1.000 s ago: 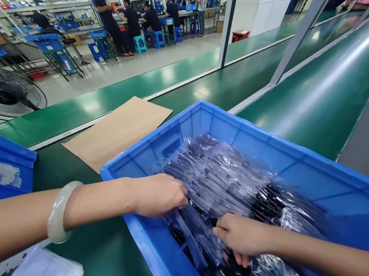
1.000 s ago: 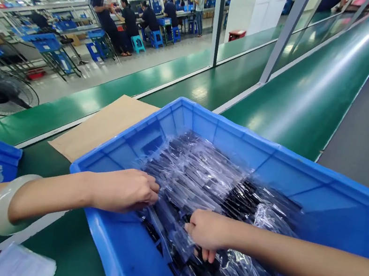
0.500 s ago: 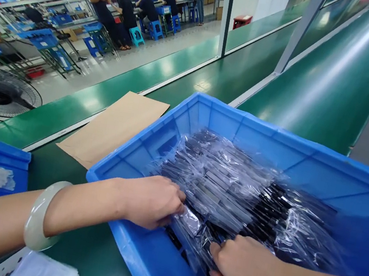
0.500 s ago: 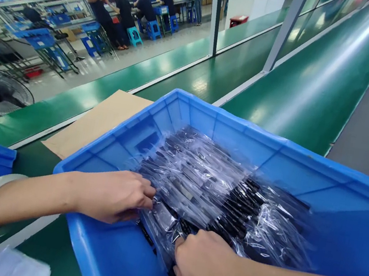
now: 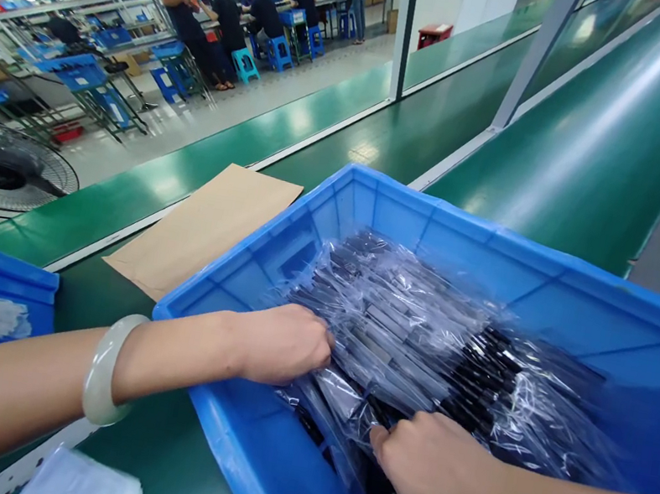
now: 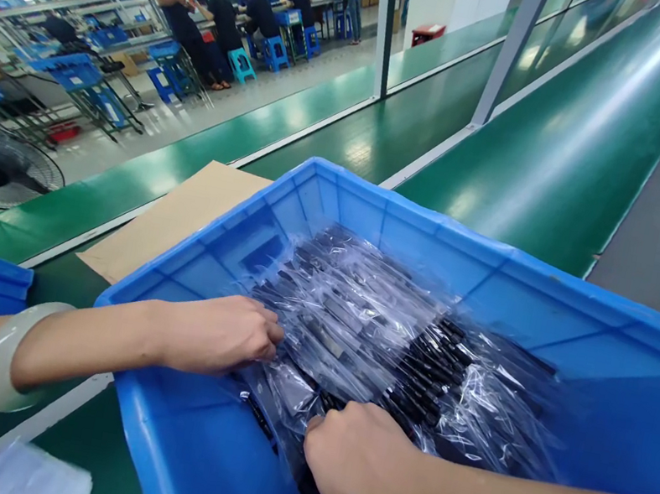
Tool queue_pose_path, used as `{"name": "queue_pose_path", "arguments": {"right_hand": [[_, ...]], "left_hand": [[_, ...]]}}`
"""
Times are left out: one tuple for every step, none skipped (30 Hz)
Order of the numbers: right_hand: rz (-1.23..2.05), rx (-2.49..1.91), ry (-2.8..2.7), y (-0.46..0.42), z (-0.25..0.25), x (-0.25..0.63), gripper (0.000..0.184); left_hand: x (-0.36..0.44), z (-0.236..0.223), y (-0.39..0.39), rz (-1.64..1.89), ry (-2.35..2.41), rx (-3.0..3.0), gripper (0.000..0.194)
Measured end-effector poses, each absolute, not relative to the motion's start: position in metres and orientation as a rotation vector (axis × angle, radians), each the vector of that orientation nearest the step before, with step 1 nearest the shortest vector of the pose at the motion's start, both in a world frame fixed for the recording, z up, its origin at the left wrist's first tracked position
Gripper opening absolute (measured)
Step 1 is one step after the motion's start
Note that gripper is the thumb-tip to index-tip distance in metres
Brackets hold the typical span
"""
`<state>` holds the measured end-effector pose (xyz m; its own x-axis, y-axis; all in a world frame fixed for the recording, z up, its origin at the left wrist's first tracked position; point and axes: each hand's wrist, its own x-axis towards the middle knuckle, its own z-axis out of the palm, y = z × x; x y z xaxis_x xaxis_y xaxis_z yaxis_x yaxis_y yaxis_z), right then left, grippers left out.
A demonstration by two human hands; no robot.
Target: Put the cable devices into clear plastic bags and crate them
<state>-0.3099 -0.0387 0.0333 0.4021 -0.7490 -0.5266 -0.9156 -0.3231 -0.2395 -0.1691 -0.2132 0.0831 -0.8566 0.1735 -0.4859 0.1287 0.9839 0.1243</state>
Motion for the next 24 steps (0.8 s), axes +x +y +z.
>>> {"name": "queue_pose_path", "arguments": {"right_hand": [[0.451, -2.155, 1.426, -0.039, 0.035, -0.31, 0.039], [0.457, -2.147, 1.435, -0.039, 0.037, -0.311, 0.039], [0.455, -2.141, 1.446, -0.039, 0.039, -0.311, 0.04], [0.448, -2.14, 1.457, -0.039, 0.041, -0.311, 0.041], [0.44, -2.141, 1.463, -0.039, 0.043, -0.311, 0.042], [0.428, -2.142, 1.461, -0.04, 0.044, -0.311, 0.042], [0.423, -2.14, 1.462, -0.041, 0.044, -0.312, 0.042], [0.424, -2.135, 1.459, -0.041, 0.043, -0.312, 0.042], [0.427, -2.132, 1.457, -0.042, 0.042, -0.312, 0.043], [0.435, -2.131, 1.449, -0.043, 0.04, -0.313, 0.045], [0.439, -2.133, 1.45, -0.043, 0.039, -0.314, 0.047], [0.435, -2.137, 1.456, -0.044, 0.037, -0.314, 0.05], [0.423, -2.138, 1.467, -0.044, 0.036, -0.315, 0.051], [0.402, -2.137, 1.478, -0.044, 0.036, -0.315, 0.051], [0.379, -2.134, 1.491, -0.043, 0.036, -0.315, 0.049], [0.351, -2.131, 1.504, -0.042, 0.037, -0.315, 0.044], [0.322, -2.127, 1.527, -0.041, 0.039, -0.314, 0.036], [0.303, -2.119, 1.554, -0.04, 0.042, -0.313, 0.026], [0.291, -2.106, 1.584, -0.039, 0.045, -0.312, 0.017], [0.292, -2.086, 1.605, -0.038, 0.047, -0.311, 0.015], [0.305, -2.059, 1.616, -0.037, 0.049, -0.309, 0.019], [0.323, -2.036, 1.616, -0.036, 0.051, -0.309, 0.024], [0.346, -2.022, 1.602, -0.036, 0.051, -0.308, 0.027], [0.369, -2.019, 1.582, -0.036, 0.051, -0.308, 0.029]], "left_hand": [[-0.168, 0.085, -0.215, 0.132, 2.64, 0.217, 0.014], [-0.166, 0.088, -0.217, 0.147, 2.661, 0.216, 0.014], [-0.165, 0.091, -0.219, 0.163, 2.673, 0.212, 0.013], [-0.163, 0.093, -0.221, 0.177, 2.676, 0.206, 0.013], [-0.162, 0.095, -0.222, 0.188, 2.675, 0.2, 0.012], [-0.161, 0.096, -0.222, 0.199, 2.669, 0.197, 0.011], [-0.16, 0.097, -0.223, 0.208, 2.661, 0.193, 0.009], [-0.159, 0.097, -0.223, 0.215, 2.651, 0.189, 0.008], [-0.158, 0.097, -0.223, 0.222, 2.644, 0.185, 0.007], [-0.158, 0.098, -0.223, 0.229, 2.639, 0.181, 0.007], [-0.158, 0.098, -0.223, 0.234, 2.637, 0.176, 0.007], [-0.158, 0.099, -0.223, 0.241, 2.637, 0.173, 0.007], [-0.158, 0.101, -0.223, 0.253, 2.638, 0.173, 0.007], [-0.159, 0.102, -0.223, 0.266, 2.638, 0.171, 0.007], [-0.159, 0.104, -0.223, 0.28, 2.636, 0.163, 0.007], [-0.16, 0.104, -0.223, 0.296, 2.632, 0.15, 0.006], [-0.16, 0.104, -0.223, 0.313, 2.628, 0.139, 0.004], [-0.161, 0.103, -0.222, 0.327, 2.627, 0.134, 0.008], [-0.161, 0.101, -0.221, 0.33, 2.631, 0.143, 0.017], [-0.162, 0.098, -0.219, 0.319, 2.639, 0.172, 0.03], [-0.163, 0.093, -0.216, 0.292, 2.652, 0.223, 0.041], [-0.164, 0.087, -0.212, 0.248, 2.665, 0.29, 0.05], [-0.166, 0.081, -0.207, 0.19, 2.676, 0.364, 0.052], [-0.167, 0.074, -0.202, 0.126, 2.688, 0.433, 0.048]]}}
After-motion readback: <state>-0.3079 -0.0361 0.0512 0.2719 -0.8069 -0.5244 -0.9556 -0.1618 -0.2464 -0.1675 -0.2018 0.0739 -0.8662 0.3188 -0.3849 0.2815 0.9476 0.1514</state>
